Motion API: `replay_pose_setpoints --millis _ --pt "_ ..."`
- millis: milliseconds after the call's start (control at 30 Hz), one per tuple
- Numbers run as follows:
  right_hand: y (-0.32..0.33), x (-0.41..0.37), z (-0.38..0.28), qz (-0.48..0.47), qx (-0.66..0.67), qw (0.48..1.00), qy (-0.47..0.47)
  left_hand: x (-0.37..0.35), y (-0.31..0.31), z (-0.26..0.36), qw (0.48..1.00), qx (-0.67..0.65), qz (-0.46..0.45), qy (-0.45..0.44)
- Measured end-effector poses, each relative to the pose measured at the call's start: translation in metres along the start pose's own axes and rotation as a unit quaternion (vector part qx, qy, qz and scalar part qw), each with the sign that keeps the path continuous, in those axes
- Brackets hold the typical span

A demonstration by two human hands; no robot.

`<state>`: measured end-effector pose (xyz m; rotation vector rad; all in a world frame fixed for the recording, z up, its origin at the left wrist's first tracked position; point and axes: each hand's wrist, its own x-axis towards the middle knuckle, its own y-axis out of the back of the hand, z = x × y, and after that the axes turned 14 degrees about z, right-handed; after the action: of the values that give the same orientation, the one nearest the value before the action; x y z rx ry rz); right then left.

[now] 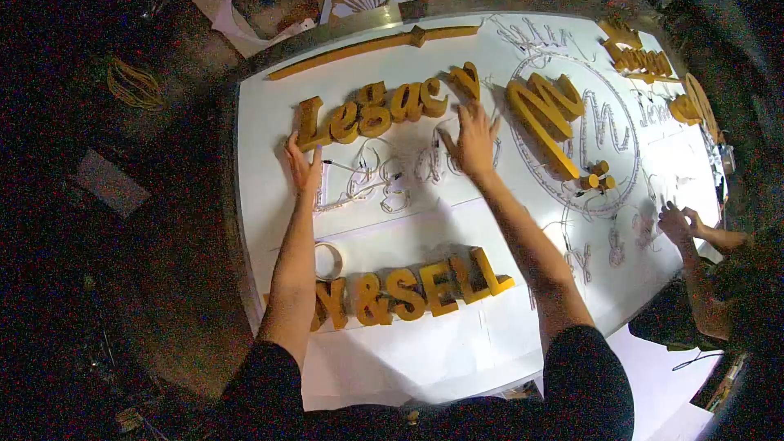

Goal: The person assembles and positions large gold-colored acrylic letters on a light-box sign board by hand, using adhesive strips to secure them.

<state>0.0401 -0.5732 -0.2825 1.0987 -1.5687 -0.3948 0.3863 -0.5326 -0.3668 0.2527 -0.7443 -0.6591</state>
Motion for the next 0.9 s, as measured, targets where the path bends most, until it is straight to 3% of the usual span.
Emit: replay_pose_setpoints --millis 100,167,200,233,267,333,367,400,433,467,533,667,700,767,833,900 --pt "0.077 -0.068 -0.021 -0.001 0.117 0.992 -0.037 0.006 0.016 0.009 0.994 -0.074 0.068 0.037" --pt "0.144 -0.123 -0.038 -0.106 0.155 0.979 -0.086 -0.003 0.033 0.027 0.988 -0.097 0.106 0.060" --pt "0.167 -0.159 -0.040 -0.131 0.165 0.973 -0.095 -0.010 0.049 0.045 0.989 -0.095 0.113 0.018" --pt "0.192 -0.195 -0.050 -0.085 0.182 0.974 -0.108 -0.019 0.068 0.066 0.988 -0.093 0.121 -0.024" --pt "0.221 -0.223 -0.057 -0.132 0.184 0.964 -0.138 -0.034 0.088 0.097 0.987 -0.097 0.126 -0.011" --pt "0.271 -0.259 -0.072 -0.191 0.185 0.943 -0.201 -0.086 0.119 0.131 0.993 -0.102 0.057 0.025" --pt "0.291 -0.273 -0.081 -0.206 0.185 0.931 -0.237 -0.118 0.134 0.148 0.965 -0.172 -0.051 0.191" --pt "0.306 -0.286 -0.086 -0.207 0.199 0.922 -0.258 -0.150 0.145 0.149 0.961 -0.214 -0.132 0.117" --pt "0.316 -0.302 -0.088 -0.212 0.201 0.917 -0.271 -0.178 0.159 0.185 0.966 -0.177 -0.154 0.112" --pt "0.325 -0.310 -0.089 -0.219 0.210 0.916 -0.263 -0.207 0.165 0.209 0.968 -0.158 -0.148 0.125" --pt "0.340 -0.316 -0.086 -0.211 0.220 0.924 -0.230 -0.262 0.173 0.241 0.974 -0.169 -0.150 0.009" --pt "0.356 -0.333 -0.062 -0.172 0.210 0.942 -0.198 -0.333 0.205 0.319 0.903 -0.241 -0.355 -0.020" --pt "0.363 -0.336 -0.055 -0.151 0.214 0.943 -0.205 -0.342 0.216 0.339 0.874 -0.260 -0.411 0.014" --pt "0.377 -0.344 -0.036 -0.133 0.211 0.948 -0.199 -0.359 0.223 0.363 0.848 -0.272 -0.453 -0.035" --pt "0.391 -0.355 -0.012 -0.159 0.231 0.942 -0.186 -0.369 0.223 0.380 0.851 -0.257 -0.450 -0.085" --pt "0.405 -0.374 0.013 -0.173 0.248 0.937 -0.176 -0.371 0.223 0.396 0.862 -0.195 -0.460 -0.080"
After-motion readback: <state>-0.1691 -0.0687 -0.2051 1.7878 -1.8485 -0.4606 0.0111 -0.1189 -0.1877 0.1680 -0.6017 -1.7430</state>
